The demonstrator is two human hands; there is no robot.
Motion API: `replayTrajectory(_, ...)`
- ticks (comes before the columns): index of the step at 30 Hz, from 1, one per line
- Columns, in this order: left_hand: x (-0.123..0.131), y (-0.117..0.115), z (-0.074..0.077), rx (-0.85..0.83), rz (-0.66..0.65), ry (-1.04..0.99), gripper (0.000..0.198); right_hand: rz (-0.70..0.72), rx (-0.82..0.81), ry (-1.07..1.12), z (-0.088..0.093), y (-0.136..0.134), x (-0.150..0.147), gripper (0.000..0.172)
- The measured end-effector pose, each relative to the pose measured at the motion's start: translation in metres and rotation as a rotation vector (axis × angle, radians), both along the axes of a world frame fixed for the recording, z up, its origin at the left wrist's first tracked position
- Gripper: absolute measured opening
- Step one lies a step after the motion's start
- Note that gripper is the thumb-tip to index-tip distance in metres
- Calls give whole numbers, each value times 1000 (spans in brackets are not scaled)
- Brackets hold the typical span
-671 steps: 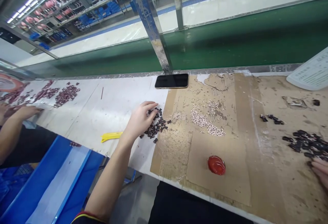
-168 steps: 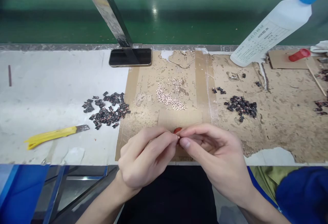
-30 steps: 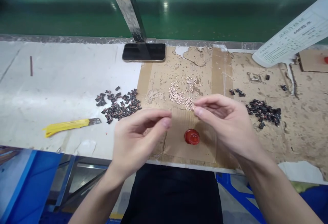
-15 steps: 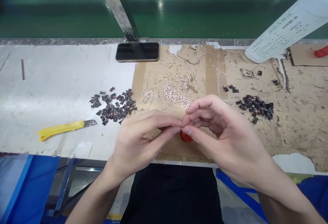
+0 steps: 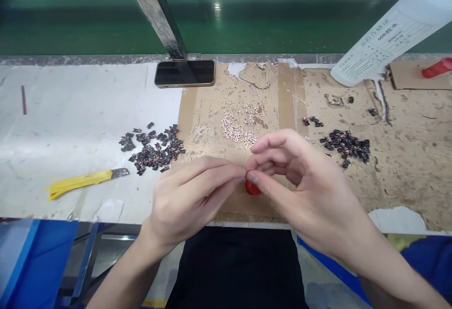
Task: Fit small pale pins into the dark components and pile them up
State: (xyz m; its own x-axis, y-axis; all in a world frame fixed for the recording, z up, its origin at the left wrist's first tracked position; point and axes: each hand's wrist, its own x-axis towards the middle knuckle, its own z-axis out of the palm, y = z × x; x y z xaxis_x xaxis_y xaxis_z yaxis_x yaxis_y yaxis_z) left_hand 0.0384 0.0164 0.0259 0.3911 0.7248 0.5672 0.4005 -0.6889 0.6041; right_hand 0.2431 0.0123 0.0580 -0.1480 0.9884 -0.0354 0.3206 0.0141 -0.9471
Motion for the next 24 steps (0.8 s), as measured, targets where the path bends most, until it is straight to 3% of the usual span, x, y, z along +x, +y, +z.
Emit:
replayTrajectory(4,10,-11,-3,-161,87,-139,12,-72,-10,83,-10,-11,-4,21)
replayTrajectory(8,22,-25,-6,-423,138,-359,12,-35,18,144,-20,-20,-3,18)
replayTrajectory(12,26,-34,-8,-548,140,-445,12,32,46,119,-26,-23,3,13)
replayTrajectory(16,27,-42,-12,-496,125,-424,11,85,37,96,-27,-30,9,7)
replayTrajectory(20,28,-48,-16,-339,92,-315,10,57,-8,104,-29,-42,10,8)
replayTrajectory(24,29,-54,-21,-319,84,-288,10,27,-23,68,-33,-53,7,10)
